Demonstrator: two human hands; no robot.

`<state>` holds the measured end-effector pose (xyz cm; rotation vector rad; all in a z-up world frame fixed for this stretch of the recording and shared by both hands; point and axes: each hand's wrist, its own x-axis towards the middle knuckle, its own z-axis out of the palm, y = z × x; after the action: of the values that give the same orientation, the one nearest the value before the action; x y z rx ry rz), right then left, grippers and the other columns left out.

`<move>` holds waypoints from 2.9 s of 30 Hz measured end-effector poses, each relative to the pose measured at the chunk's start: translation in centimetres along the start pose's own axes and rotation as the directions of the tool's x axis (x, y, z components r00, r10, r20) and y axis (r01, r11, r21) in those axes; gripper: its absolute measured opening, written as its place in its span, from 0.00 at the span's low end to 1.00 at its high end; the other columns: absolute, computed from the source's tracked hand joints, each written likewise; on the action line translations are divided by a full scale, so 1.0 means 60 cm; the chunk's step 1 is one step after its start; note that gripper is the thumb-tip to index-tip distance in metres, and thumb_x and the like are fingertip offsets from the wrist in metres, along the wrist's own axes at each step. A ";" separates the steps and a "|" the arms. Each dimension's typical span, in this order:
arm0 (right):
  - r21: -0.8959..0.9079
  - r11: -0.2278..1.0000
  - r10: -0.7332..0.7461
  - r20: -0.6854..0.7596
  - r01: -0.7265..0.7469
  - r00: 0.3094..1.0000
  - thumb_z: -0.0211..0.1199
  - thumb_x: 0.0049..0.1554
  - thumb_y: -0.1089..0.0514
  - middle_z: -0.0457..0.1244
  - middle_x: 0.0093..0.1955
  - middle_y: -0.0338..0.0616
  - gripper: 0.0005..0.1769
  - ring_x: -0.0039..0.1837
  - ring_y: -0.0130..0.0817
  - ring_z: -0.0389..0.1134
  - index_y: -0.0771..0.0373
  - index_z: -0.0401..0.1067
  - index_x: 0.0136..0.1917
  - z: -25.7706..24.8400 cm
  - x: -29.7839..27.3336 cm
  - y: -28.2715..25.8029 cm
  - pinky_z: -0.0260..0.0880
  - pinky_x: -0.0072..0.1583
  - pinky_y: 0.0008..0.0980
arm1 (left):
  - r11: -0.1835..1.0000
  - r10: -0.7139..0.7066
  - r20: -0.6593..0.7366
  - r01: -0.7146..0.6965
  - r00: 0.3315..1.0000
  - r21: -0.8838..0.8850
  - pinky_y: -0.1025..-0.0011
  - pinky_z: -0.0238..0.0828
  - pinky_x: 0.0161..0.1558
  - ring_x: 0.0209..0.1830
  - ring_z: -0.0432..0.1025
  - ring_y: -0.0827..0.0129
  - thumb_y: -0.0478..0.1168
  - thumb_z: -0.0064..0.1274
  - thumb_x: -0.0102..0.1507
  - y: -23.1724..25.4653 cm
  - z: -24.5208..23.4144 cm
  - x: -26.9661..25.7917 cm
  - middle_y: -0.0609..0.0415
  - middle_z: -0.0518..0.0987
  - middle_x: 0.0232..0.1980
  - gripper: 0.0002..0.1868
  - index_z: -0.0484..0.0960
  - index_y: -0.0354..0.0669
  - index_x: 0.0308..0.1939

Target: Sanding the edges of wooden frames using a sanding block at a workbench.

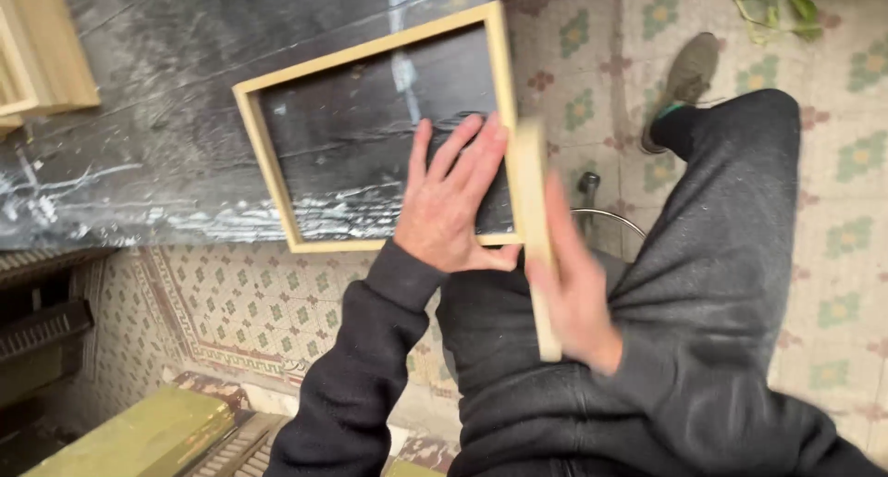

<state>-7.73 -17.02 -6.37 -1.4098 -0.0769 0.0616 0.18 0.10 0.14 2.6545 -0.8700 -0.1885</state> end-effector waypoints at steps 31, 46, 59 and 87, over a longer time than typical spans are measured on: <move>-0.097 0.987 0.126 -0.062 -0.131 0.990 0.48 0.66 0.62 0.41 0.87 0.56 0.37 0.87 0.44 0.42 0.74 0.41 0.84 -0.002 0.083 -0.036 0.42 0.82 0.39 | 0.996 -0.006 -0.059 0.001 0.998 -0.088 0.34 0.40 0.80 0.82 0.54 0.57 0.66 0.67 0.42 -0.020 0.005 -0.008 0.50 0.59 0.81 0.67 0.57 0.41 0.79; -0.210 0.973 0.084 -0.073 -0.098 0.994 0.49 0.68 0.51 0.44 0.87 0.54 0.40 0.88 0.42 0.46 0.73 0.42 0.85 0.008 0.147 -0.039 0.44 0.84 0.37 | 0.987 -0.016 -0.077 0.004 0.997 -0.159 0.33 0.39 0.79 0.82 0.52 0.57 0.71 0.67 0.37 -0.034 0.012 -0.012 0.48 0.58 0.81 0.73 0.57 0.39 0.78; -0.217 0.970 0.090 -0.089 -0.108 0.992 0.51 0.69 0.53 0.40 0.89 0.56 0.41 0.89 0.43 0.41 0.73 0.40 0.85 0.000 0.144 -0.038 0.40 0.86 0.39 | 0.993 -0.013 -0.053 0.007 0.998 -0.120 0.35 0.39 0.80 0.83 0.51 0.57 0.71 0.66 0.44 -0.026 0.019 -0.012 0.49 0.56 0.82 0.69 0.55 0.39 0.79; -0.329 0.904 0.213 -0.204 -0.272 0.955 0.51 0.63 0.53 0.47 0.86 0.61 0.41 0.86 0.47 0.47 0.74 0.46 0.83 0.001 0.035 -0.028 0.44 0.82 0.41 | 0.981 -0.032 -0.007 0.030 0.999 -0.191 0.33 0.40 0.78 0.82 0.52 0.58 0.72 0.62 0.45 -0.025 0.017 -0.011 0.50 0.57 0.82 0.67 0.57 0.40 0.79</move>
<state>-5.65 -17.06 -4.69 -1.7760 0.2381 0.1451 0.24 1.37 -1.33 2.4889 -0.7665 -0.2531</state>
